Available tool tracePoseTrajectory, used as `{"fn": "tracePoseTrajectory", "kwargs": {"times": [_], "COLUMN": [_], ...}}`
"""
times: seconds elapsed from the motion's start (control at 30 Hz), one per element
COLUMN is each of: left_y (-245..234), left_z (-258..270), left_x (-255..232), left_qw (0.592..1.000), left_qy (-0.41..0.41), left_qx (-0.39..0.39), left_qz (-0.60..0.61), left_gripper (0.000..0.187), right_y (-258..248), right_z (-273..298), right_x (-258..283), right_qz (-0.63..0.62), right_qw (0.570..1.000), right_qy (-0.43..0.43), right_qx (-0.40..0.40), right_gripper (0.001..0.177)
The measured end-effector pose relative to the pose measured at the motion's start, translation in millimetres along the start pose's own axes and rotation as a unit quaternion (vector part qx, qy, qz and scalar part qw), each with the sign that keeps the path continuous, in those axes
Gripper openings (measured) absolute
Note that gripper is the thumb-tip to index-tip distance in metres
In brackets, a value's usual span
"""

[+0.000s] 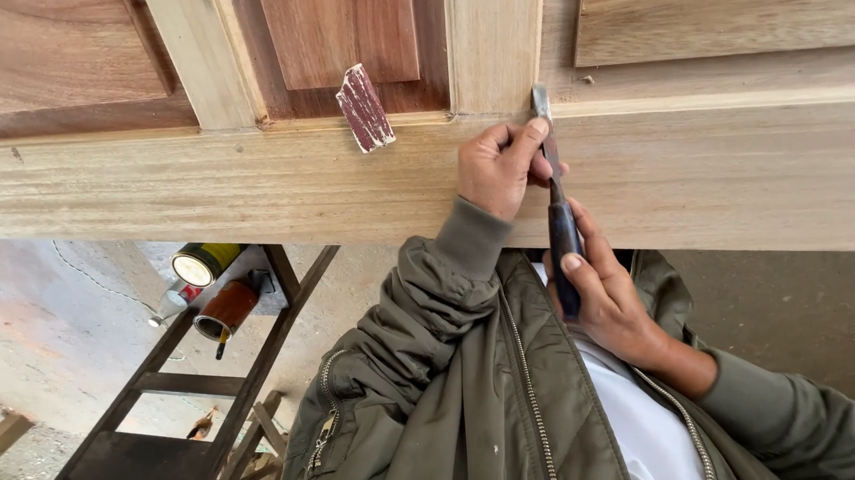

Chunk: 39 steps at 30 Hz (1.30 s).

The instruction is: Sanding and refining the surface and grooves of a wooden door using sandpaper and a chisel.

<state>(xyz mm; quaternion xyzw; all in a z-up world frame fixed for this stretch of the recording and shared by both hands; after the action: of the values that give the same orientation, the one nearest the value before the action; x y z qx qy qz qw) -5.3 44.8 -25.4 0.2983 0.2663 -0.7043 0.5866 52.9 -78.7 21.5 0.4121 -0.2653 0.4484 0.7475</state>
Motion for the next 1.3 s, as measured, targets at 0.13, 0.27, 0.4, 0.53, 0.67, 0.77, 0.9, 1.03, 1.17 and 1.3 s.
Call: {"fn": "tracePoseTrajectory", "kwargs": {"times": [0.13,0.27,0.4,0.53,0.67,0.77,0.9,1.03,1.17,1.3], "left_y": [-13.8,-29.0,-12.8,-7.4,-4.4,-1.0,7.6,25.4,46.3,51.3], "left_z": [-11.8,-14.2,-20.2,-16.6,0.7,17.1,27.3,20.6,14.2,16.0], "left_x": [-22.0,-55.6,-47.1,-35.9,-3.8,-21.5,-4.1,21.6,20.4,15.9], "left_qw": [0.995,0.928,0.868,0.808,0.656,0.782,0.864,0.991,0.964,0.957], "left_qy": [0.097,0.312,0.345,0.398,0.440,0.419,0.343,-0.042,-0.117,-0.118], "left_qx": [-0.018,0.013,0.048,0.070,0.075,0.184,0.191,0.109,0.035,-0.017], "left_qz": [-0.024,-0.201,-0.354,-0.428,-0.609,-0.423,-0.316,0.072,0.234,0.265], "left_gripper": [0.018,0.007,0.017,0.015,0.034,0.019,0.014,0.025,0.034,0.031], "right_y": [-14.5,-49.4,-66.5,-74.9,-88.5,-103.8,-123.4,-130.5,-127.9,-125.6], "right_z": [-10.4,0.1,8.0,12.8,15.5,13.5,2.9,-18.0,-39.2,-54.7], "right_x": [3.6,31.6,54.5,67.2,77.7,83.7,106.8,114.1,123.3,135.0], "right_qz": [-0.084,-0.060,0.031,0.098,0.140,0.172,0.359,0.456,0.496,0.513], "right_qw": [0.988,0.970,0.969,0.974,0.972,0.978,0.926,0.876,0.851,0.826], "right_qy": [-0.077,-0.051,-0.032,-0.015,0.006,0.007,0.103,0.151,0.159,0.222], "right_qx": [-0.101,-0.232,-0.244,-0.206,-0.186,-0.121,-0.054,0.039,0.069,0.069], "right_gripper": [0.046,0.047,0.047,0.048,0.050,0.058,0.056,0.050,0.047,0.043]}}
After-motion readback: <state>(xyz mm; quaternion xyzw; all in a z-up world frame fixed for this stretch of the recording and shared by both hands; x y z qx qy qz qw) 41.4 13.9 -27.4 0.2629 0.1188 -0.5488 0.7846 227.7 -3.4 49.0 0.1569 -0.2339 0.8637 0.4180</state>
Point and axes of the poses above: each hand's wrist, its own z-axis away from the middle knuckle, its own y-axis out of the palm, x = y × z, the point moved 4 cm from there along -z, towards the middle knuckle, and after that the axes turned 4 degrees about z, right-handed, at the moved point
